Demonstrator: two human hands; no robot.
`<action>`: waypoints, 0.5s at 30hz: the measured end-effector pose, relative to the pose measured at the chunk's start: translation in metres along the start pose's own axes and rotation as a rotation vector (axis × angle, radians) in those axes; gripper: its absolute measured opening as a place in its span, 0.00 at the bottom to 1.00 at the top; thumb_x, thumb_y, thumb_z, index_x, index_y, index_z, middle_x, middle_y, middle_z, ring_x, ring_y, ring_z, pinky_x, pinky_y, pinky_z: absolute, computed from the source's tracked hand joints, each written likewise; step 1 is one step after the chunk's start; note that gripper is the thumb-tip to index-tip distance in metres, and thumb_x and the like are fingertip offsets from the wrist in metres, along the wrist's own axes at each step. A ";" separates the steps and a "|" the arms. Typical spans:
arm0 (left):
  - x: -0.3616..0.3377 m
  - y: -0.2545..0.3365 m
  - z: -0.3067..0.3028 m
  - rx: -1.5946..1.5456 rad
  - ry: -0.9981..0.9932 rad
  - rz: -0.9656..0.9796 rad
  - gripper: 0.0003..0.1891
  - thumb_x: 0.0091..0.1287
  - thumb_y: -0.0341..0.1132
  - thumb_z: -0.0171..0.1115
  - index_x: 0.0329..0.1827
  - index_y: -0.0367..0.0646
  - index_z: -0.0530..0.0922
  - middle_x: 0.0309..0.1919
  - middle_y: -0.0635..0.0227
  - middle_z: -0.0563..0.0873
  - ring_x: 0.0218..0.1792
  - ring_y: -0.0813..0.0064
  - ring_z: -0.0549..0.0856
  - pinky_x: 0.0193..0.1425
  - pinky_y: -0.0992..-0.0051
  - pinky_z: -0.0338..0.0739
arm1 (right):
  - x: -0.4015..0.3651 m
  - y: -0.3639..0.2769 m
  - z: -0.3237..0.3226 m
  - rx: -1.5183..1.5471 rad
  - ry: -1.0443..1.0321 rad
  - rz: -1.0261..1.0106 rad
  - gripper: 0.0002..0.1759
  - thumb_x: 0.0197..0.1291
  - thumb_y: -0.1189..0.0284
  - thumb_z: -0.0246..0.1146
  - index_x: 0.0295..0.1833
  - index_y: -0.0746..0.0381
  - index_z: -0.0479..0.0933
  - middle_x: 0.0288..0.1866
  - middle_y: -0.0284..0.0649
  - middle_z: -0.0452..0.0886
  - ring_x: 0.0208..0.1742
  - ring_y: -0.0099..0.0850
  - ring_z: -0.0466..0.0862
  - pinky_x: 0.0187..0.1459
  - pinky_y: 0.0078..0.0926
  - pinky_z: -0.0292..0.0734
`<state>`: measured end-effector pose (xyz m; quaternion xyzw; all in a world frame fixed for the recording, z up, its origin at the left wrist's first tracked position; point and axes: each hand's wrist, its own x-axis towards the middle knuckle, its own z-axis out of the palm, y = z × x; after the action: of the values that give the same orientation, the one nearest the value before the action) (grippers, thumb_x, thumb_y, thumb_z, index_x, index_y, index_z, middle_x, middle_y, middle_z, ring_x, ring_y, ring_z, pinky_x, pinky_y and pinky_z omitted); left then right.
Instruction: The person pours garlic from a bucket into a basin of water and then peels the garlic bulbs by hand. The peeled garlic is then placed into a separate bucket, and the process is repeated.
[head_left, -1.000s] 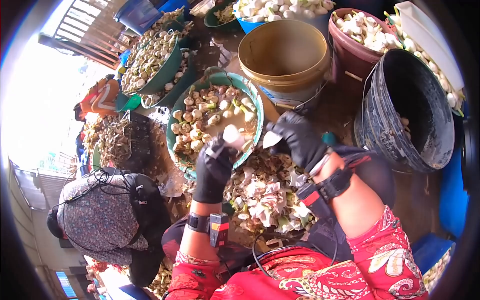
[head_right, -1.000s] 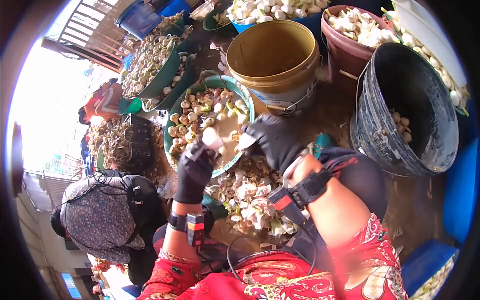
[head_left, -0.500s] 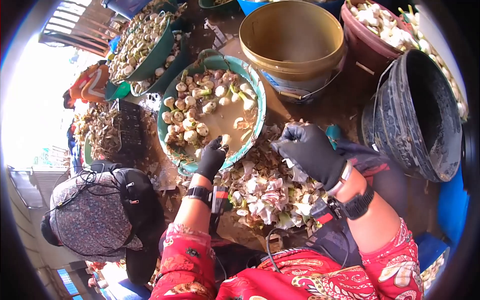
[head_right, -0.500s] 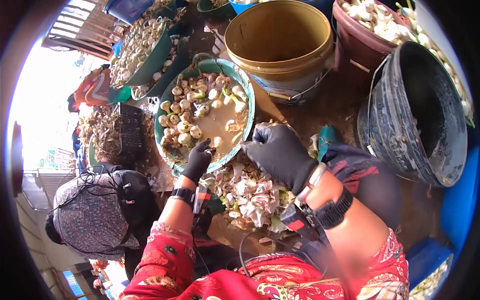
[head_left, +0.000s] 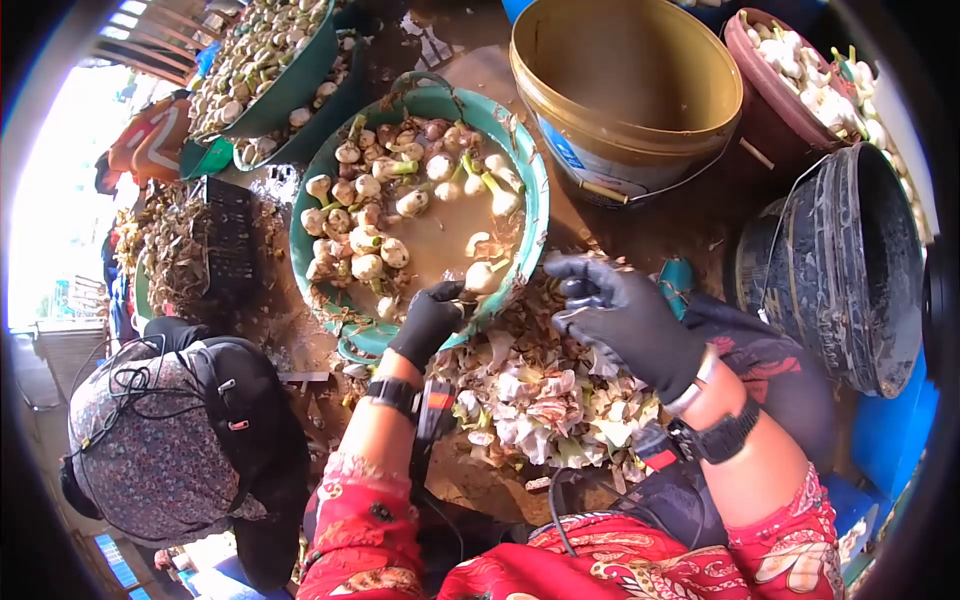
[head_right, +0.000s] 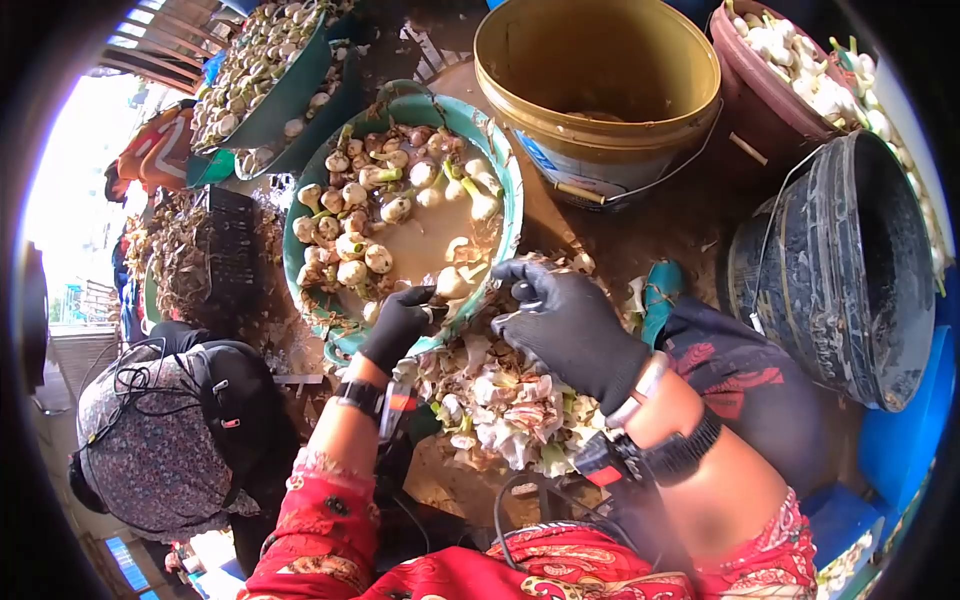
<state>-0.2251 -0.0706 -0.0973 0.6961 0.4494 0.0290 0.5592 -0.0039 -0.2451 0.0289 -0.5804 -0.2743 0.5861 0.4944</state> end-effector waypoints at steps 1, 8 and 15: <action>-0.017 0.028 -0.002 -0.257 -0.047 -0.022 0.16 0.58 0.25 0.62 0.51 0.35 0.79 0.40 0.68 0.86 0.38 0.82 0.82 0.46 0.78 0.77 | 0.005 0.006 0.005 0.061 -0.043 -0.019 0.32 0.52 0.76 0.64 0.65 0.59 0.66 0.39 0.37 0.79 0.29 0.19 0.77 0.30 0.21 0.74; -0.118 0.124 0.010 0.083 0.015 0.320 0.16 0.52 0.21 0.60 0.47 0.33 0.80 0.36 0.64 0.86 0.35 0.81 0.82 0.41 0.78 0.77 | -0.004 0.010 0.035 0.212 -0.107 -0.232 0.21 0.47 0.83 0.61 0.51 0.63 0.75 0.37 0.32 0.79 0.37 0.16 0.77 0.40 0.17 0.75; -0.143 0.052 0.041 0.563 0.171 0.373 0.14 0.60 0.27 0.61 0.49 0.36 0.80 0.42 0.63 0.86 0.41 0.77 0.82 0.49 0.75 0.76 | -0.022 -0.005 0.011 0.342 0.004 -0.057 0.19 0.54 0.78 0.65 0.53 0.62 0.71 0.37 0.37 0.79 0.30 0.25 0.81 0.30 0.25 0.82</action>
<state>-0.2574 -0.1942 -0.0046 0.8882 0.3501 0.0636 0.2908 -0.0165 -0.2608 0.0442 -0.4810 -0.1856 0.6089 0.6029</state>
